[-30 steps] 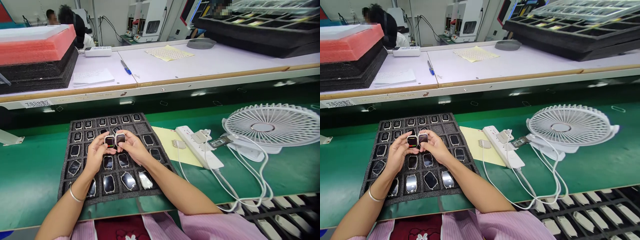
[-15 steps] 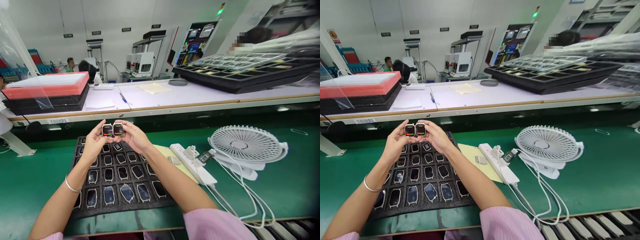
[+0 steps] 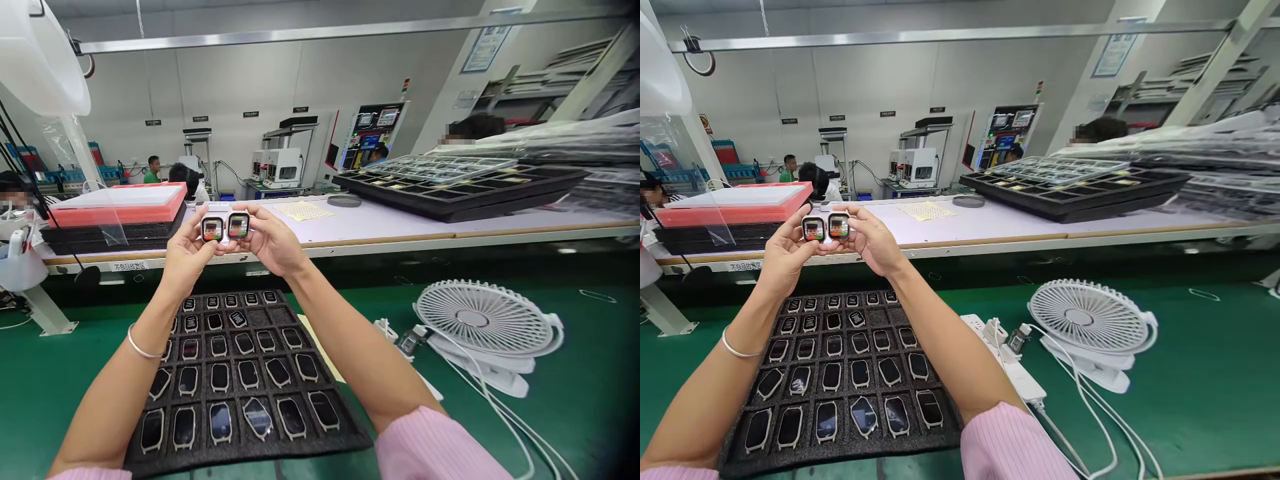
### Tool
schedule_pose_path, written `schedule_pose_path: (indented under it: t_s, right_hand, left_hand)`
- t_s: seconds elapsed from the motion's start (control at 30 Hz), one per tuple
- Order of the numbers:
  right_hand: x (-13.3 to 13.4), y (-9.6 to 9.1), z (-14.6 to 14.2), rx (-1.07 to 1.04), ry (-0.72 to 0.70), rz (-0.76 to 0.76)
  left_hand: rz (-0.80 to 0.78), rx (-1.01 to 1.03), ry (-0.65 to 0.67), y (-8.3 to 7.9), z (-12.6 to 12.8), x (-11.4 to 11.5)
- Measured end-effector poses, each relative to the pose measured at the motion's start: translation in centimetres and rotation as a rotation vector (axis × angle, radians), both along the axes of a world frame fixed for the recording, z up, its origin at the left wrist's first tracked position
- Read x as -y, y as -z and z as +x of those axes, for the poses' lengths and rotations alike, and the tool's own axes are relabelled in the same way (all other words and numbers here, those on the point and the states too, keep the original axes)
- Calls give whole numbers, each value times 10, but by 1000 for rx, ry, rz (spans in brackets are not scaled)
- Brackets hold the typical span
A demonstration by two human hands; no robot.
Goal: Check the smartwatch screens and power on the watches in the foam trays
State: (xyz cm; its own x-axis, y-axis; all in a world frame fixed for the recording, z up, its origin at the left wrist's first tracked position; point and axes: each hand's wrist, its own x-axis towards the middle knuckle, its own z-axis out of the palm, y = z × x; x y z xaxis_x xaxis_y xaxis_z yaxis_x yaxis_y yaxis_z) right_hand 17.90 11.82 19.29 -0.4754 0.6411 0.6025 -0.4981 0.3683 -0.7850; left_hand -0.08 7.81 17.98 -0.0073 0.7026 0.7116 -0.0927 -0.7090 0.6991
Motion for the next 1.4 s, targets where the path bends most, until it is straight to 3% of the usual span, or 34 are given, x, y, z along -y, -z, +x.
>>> schedule_pose_path:
  t_s: [0.3, 1.07, 1.23, 1.4]
  right_hand:
    - [5, -16, 5, 9, 32, 126]
    - [22, -27, 15, 71, 104, 200]
    - [31, -2, 20, 62, 99, 143]
    - [42, 65, 24, 91, 63, -55]
  left_hand:
    - [55, -31, -33, -19, 4, 5]
    - [142, -14, -94, -29, 13, 14]
    - [33, -4, -69, -8, 14, 30]
    - [-198, -7, -50, 44, 11, 51]
